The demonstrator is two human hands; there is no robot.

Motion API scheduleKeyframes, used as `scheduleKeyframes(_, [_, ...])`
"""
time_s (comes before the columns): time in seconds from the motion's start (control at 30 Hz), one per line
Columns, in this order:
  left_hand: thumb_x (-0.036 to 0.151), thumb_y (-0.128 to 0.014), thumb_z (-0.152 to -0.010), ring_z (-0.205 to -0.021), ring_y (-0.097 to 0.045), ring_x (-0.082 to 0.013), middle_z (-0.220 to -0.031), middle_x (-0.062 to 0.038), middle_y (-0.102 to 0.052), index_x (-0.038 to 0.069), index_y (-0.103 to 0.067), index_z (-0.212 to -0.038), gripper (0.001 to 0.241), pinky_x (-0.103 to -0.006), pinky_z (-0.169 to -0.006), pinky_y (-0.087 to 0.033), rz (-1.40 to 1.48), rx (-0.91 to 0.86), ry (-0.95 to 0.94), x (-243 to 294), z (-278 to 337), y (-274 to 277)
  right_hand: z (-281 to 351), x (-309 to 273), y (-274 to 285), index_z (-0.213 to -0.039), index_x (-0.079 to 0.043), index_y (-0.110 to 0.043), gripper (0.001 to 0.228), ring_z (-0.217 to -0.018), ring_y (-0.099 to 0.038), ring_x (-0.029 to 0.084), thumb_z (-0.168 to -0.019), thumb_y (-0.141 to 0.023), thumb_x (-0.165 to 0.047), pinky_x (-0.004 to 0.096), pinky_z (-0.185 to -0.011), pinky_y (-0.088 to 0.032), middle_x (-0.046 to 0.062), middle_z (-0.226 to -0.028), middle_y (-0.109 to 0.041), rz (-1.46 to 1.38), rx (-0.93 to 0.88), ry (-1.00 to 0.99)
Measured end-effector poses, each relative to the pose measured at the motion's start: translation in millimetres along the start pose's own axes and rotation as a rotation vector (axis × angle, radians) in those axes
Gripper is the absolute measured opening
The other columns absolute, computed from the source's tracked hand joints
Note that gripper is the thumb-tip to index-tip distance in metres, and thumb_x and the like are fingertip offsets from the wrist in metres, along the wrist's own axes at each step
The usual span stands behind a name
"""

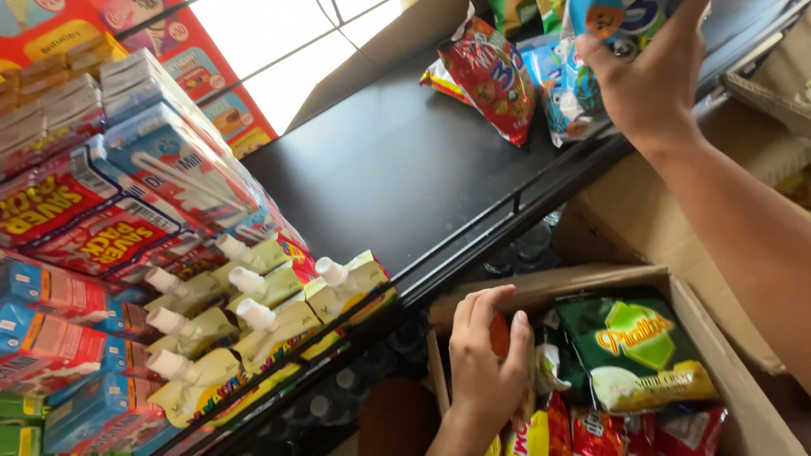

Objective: Organizing and stocking snack bags from a box onto store shelves.

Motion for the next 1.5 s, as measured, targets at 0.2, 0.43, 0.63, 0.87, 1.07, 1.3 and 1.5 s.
scheduleKeyframes(0.2, [0.016, -0.065, -0.092, -0.094, -0.073, -0.0204, -0.107, -0.008, -0.075, 0.005, -0.066, -0.121, 0.031, -0.0332, -0.080, -0.056, 0.176, -0.078, 0.317, 13.2, 8.9, 7.2, 66.8, -142.5, 107.7, -0.159, -0.008, -0.023, 0.105, -0.116, -0.068, 0.025, -0.077, -0.085, -0.027, 0.037, -0.099, -0.057, 0.016, -0.130, -0.063, -0.509, -0.328, -0.493])
scheduleKeyframes(0.43, [0.022, -0.046, -0.104, -0.112, -0.067, -0.0205, -0.119, -0.011, -0.072, 0.001, -0.058, -0.133, 0.038, -0.0341, -0.098, -0.051, 0.343, 0.112, 0.321, -8.3, 38.5, 18.3, 215.8, -191.4, 138.6, -0.170, -0.024, -0.015, 0.118, -0.118, -0.066, 0.035, -0.077, -0.085, -0.042, 0.050, -0.095, -0.050, 0.018, -0.135, -0.063, -0.150, -0.734, -0.583])
scheduleKeyframes(0.63, [0.023, -0.048, -0.104, -0.126, -0.061, -0.0311, -0.134, -0.017, -0.065, 0.000, -0.058, -0.134, 0.039, -0.0398, -0.109, -0.045, -0.025, 0.133, 0.191, -12.5, 64.8, 38.7, 284.6, -239.2, 123.7, -0.166, -0.047, -0.019, 0.108, -0.113, -0.069, 0.032, -0.075, -0.075, -0.060, 0.044, -0.090, -0.061, 0.008, -0.155, -0.041, 0.316, -1.049, -0.719])
scheduleKeyframes(0.87, [0.033, -0.048, -0.105, -0.144, -0.042, -0.0459, -0.153, -0.022, -0.050, 0.000, -0.054, -0.145, 0.051, -0.0530, -0.119, -0.030, -0.316, -0.052, 0.010, -25.6, 67.3, 49.6, 306.1, -263.8, 85.9, -0.162, -0.014, -0.019, 0.114, -0.138, -0.034, 0.057, -0.069, -0.078, -0.047, 0.056, -0.094, -0.048, 0.031, -0.159, -0.016, 0.114, -0.815, -0.401])
scheduleKeyframes(1.07, [0.047, -0.043, -0.108, -0.154, -0.031, -0.0483, -0.162, -0.024, -0.041, -0.001, -0.052, -0.148, 0.064, -0.0568, -0.124, -0.024, -0.309, -0.156, -0.031, -23.5, 53.0, 48.2, 294.3, -260.3, 67.0, -0.160, -0.013, -0.017, 0.096, -0.143, -0.030, 0.053, -0.080, -0.068, -0.027, 0.054, -0.106, -0.041, 0.027, -0.161, -0.016, 0.126, -0.833, -0.387])
scheduleKeyframes(1.3, [0.055, -0.050, -0.104, -0.159, -0.024, -0.0475, -0.168, -0.028, -0.033, -0.004, -0.045, -0.156, 0.078, -0.0591, -0.128, -0.013, -0.392, -0.326, -0.134, -16.9, 47.9, 32.4, 300.4, -260.3, 42.5, -0.156, -0.009, -0.017, 0.087, -0.149, -0.010, 0.047, -0.083, -0.053, -0.040, 0.068, -0.110, -0.016, 0.026, -0.162, -0.009, 0.259, -0.694, 0.039])
scheduleKeyframes(1.5, [0.054, -0.048, -0.104, -0.158, -0.024, -0.0442, -0.167, -0.026, -0.034, 0.000, -0.046, -0.156, 0.075, -0.0571, -0.128, -0.009, -0.355, -0.436, -0.104, -33.1, 42.3, 25.8, 319.5, -247.8, 35.3, -0.160, -0.008, -0.013, 0.096, -0.153, -0.004, 0.051, -0.082, -0.059, -0.040, 0.073, -0.114, -0.012, 0.026, -0.167, -0.002, 0.186, -0.809, -0.167])
Point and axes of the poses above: each hand's wrist, its own z-axis away from the middle knuckle, its own y-axis out of the back of the hand, x = y × z, the point moved 2 cm from there along -z, towards the middle knuckle
